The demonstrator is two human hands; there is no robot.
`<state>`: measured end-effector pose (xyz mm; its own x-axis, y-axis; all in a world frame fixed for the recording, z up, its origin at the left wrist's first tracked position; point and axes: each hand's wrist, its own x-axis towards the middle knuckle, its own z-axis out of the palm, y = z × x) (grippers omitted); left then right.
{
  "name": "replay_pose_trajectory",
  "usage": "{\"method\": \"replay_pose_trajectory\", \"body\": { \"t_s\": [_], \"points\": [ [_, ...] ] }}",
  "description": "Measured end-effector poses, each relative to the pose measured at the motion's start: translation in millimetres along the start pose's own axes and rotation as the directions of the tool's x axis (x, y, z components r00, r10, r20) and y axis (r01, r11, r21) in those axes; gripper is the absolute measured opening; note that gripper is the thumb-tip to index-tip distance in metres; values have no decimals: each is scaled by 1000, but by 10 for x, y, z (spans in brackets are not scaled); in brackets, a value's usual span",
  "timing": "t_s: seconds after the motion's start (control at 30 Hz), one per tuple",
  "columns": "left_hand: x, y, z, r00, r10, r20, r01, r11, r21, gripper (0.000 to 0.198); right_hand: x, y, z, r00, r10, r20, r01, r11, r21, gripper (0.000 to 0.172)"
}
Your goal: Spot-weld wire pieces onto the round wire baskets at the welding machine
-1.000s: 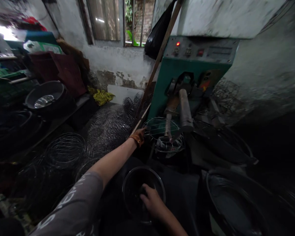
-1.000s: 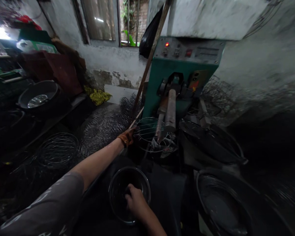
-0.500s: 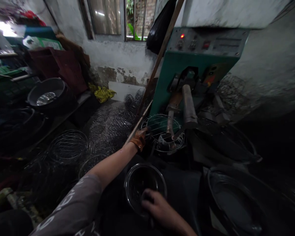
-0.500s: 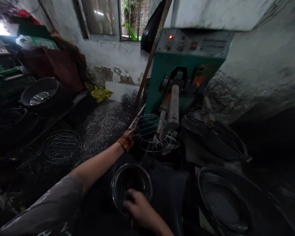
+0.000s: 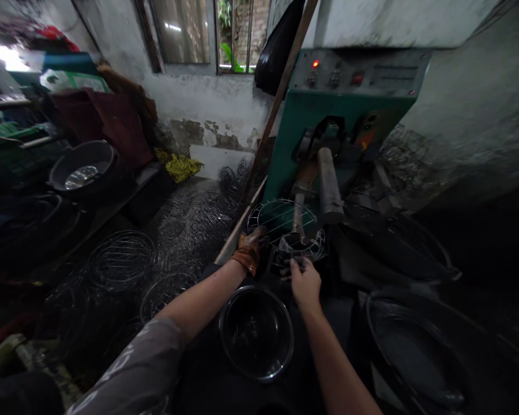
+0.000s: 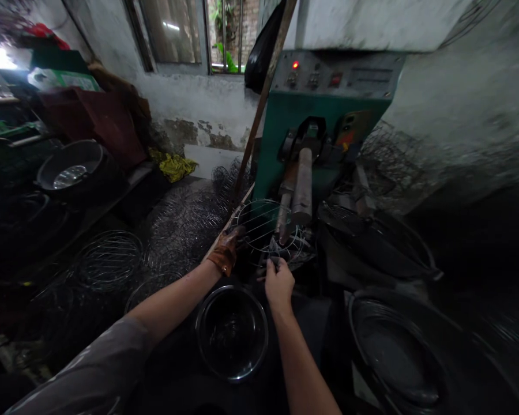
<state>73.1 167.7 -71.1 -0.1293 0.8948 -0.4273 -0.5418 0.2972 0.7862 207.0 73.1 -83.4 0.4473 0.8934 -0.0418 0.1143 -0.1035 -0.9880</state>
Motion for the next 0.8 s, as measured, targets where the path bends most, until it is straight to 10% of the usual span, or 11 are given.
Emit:
{"method": "replay_pose_trajectory", "body": {
  "t_s": [0.3,0.8],
  "points": [
    [-12,-87,93,995,-88,-47,85,995,-50,39,36,-45,-51,998,34,-43,-29,992,125,49],
    [80,-211,286,982,-185,45,189,975,-117,38,228,-113,-179,998,21,-65,-29,992,-123,32]
  ]
}}
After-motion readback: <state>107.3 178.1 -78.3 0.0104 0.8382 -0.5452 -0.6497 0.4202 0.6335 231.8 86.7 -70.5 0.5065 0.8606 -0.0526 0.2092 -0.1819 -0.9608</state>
